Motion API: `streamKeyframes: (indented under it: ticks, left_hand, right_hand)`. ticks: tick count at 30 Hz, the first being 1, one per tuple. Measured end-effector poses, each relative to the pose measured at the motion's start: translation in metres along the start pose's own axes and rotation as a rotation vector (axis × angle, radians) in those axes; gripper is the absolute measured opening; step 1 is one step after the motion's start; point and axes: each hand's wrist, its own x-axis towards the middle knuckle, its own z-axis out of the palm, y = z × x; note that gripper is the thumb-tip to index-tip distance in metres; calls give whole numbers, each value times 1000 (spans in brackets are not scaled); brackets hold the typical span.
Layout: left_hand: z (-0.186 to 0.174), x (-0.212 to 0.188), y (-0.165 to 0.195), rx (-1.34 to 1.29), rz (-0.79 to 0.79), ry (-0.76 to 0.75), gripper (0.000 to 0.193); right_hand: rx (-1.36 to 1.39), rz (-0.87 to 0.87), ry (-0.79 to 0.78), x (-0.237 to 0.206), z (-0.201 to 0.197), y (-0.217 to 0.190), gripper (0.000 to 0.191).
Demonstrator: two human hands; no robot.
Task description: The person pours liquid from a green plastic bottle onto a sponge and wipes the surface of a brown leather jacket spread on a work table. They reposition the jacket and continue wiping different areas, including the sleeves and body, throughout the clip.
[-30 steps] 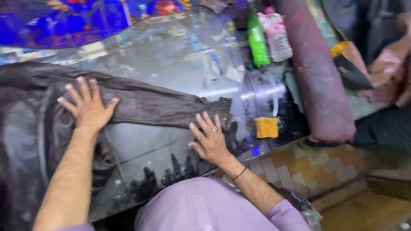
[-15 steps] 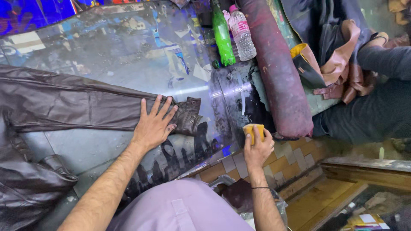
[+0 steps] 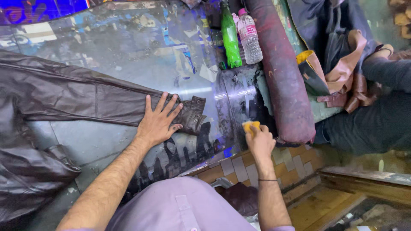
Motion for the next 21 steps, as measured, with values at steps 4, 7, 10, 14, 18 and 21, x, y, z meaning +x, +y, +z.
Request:
streamKeyframes:
  ticks: [4, 7, 10, 14, 18, 21]
  left_hand:
    - [1, -1, -1, -3, 3, -10, 73]
    - [1, -4, 1, -2, -3, -24, 74]
    - [-3, -4, 1, -36, -3, -8, 74]
    - [-8, -6, -2, -66, 11, -1, 71]
    - [-7, -12, -13, -173, 99, 73, 61]
    - [-6, -13, -32, -229, 240, 22, 56]
  right_hand:
    - [49, -24, 216, 9, -2, 3, 36]
    - [-8, -131, 291, 13, -3, -3, 36]
    - [-77, -6, 24, 6, -9, -7, 36]
    - [-63, -89, 185, -6, -14, -16, 37]
    - [48, -121, 334, -8, -14, -37, 43]
    - [92, -42, 380, -12, -21, -51, 45]
